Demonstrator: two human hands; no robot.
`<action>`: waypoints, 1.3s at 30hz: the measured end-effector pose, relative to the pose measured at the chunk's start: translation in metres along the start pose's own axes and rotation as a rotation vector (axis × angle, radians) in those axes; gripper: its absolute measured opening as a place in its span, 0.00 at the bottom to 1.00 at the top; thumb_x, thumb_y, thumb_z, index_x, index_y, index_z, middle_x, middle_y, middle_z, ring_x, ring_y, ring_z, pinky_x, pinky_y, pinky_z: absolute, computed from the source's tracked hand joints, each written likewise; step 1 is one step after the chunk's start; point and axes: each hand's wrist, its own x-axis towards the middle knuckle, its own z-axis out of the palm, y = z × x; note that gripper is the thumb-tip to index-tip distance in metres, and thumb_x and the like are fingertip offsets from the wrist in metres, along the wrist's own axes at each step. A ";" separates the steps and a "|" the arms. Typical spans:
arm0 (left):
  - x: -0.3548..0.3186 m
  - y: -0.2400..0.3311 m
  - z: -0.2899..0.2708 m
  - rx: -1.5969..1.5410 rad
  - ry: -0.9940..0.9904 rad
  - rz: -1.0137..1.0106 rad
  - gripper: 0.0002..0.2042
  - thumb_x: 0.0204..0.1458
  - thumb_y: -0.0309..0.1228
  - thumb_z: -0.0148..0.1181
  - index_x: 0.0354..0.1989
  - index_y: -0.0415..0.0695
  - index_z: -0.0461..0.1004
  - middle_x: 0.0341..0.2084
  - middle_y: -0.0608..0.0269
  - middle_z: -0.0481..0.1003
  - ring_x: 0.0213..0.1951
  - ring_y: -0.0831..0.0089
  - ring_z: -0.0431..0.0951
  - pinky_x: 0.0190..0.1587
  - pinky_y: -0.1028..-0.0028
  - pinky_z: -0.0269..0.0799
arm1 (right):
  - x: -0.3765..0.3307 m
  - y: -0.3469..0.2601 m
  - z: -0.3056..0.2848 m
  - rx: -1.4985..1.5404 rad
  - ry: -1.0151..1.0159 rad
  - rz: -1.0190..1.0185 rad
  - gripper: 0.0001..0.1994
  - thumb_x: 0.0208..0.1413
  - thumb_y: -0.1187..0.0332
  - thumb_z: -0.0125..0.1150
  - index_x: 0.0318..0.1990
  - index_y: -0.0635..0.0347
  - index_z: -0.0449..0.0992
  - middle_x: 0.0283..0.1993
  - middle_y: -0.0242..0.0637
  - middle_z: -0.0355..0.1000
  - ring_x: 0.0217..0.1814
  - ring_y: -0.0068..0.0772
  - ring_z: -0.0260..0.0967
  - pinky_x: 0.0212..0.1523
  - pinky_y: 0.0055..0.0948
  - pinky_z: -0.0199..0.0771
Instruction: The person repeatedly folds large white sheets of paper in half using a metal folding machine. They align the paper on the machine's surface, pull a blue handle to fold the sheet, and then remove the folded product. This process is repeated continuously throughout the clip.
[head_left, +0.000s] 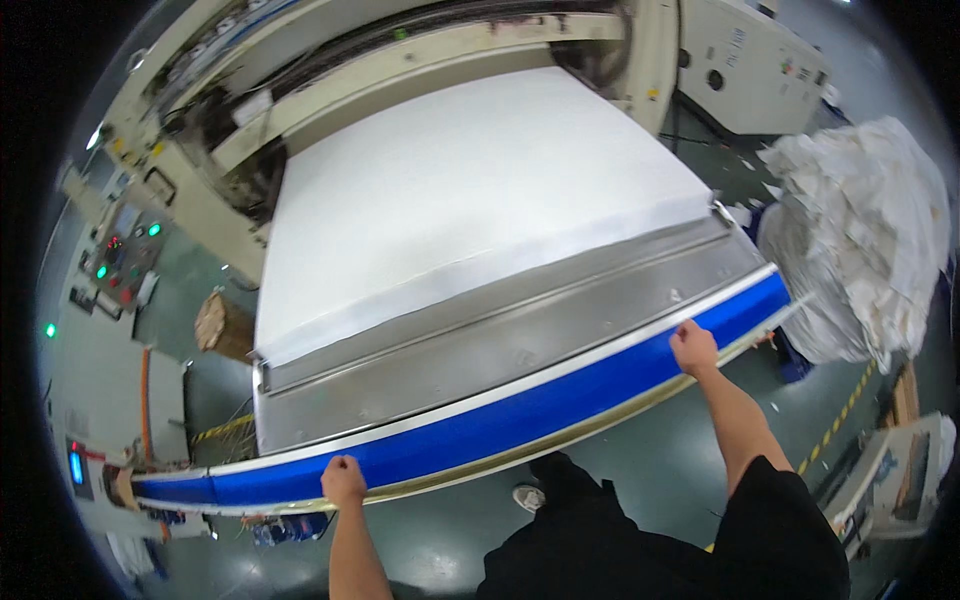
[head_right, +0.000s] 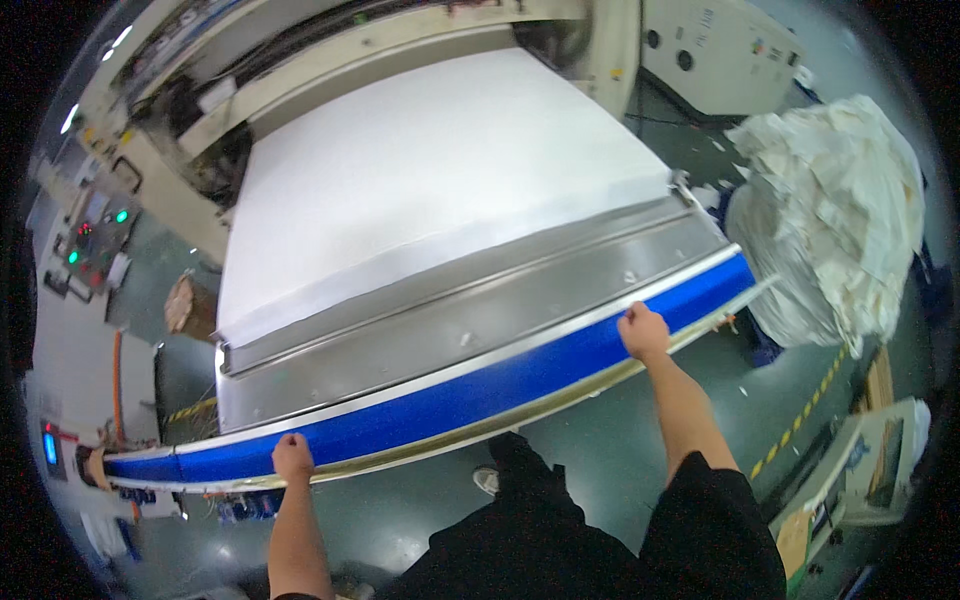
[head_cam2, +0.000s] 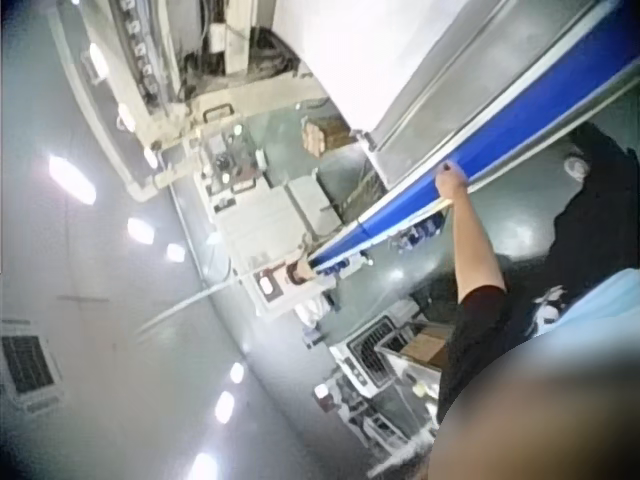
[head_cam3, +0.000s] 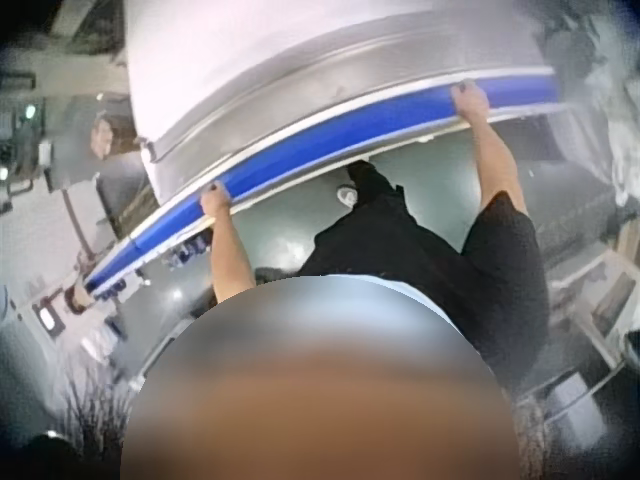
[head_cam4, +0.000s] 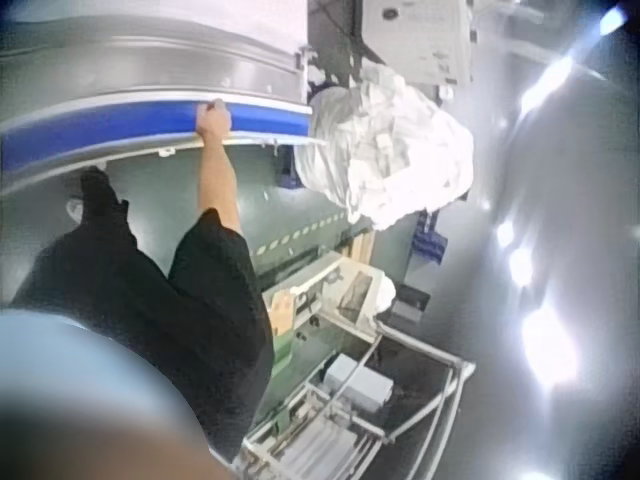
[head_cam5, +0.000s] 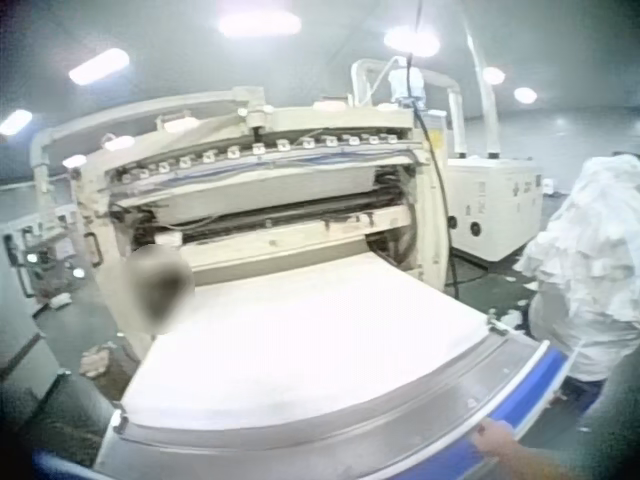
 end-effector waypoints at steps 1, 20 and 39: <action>0.002 -0.006 0.001 0.004 0.010 -0.033 0.13 0.48 0.40 0.52 0.22 0.43 0.74 0.22 0.49 0.74 0.27 0.47 0.74 0.29 0.57 0.69 | -0.003 -0.008 -0.001 0.004 -0.002 0.007 0.10 0.47 0.60 0.55 0.33 0.54 0.74 0.30 0.45 0.75 0.36 0.52 0.72 0.39 0.46 0.72; -0.005 0.012 -0.023 0.034 -0.147 -0.144 0.14 0.50 0.42 0.49 0.31 0.49 0.79 0.29 0.54 0.78 0.35 0.54 0.78 0.40 0.60 0.74 | 0.002 0.012 0.012 0.048 0.079 -0.166 0.06 0.46 0.70 0.54 0.27 0.64 0.68 0.24 0.49 0.71 0.28 0.52 0.71 0.31 0.42 0.70; -0.008 0.009 -0.028 -0.016 -0.197 -0.148 0.12 0.49 0.41 0.50 0.35 0.52 0.77 0.32 0.56 0.79 0.37 0.56 0.79 0.41 0.61 0.74 | 0.002 0.012 0.017 0.028 0.116 -0.163 0.06 0.44 0.71 0.56 0.27 0.64 0.69 0.24 0.49 0.72 0.29 0.52 0.71 0.32 0.44 0.71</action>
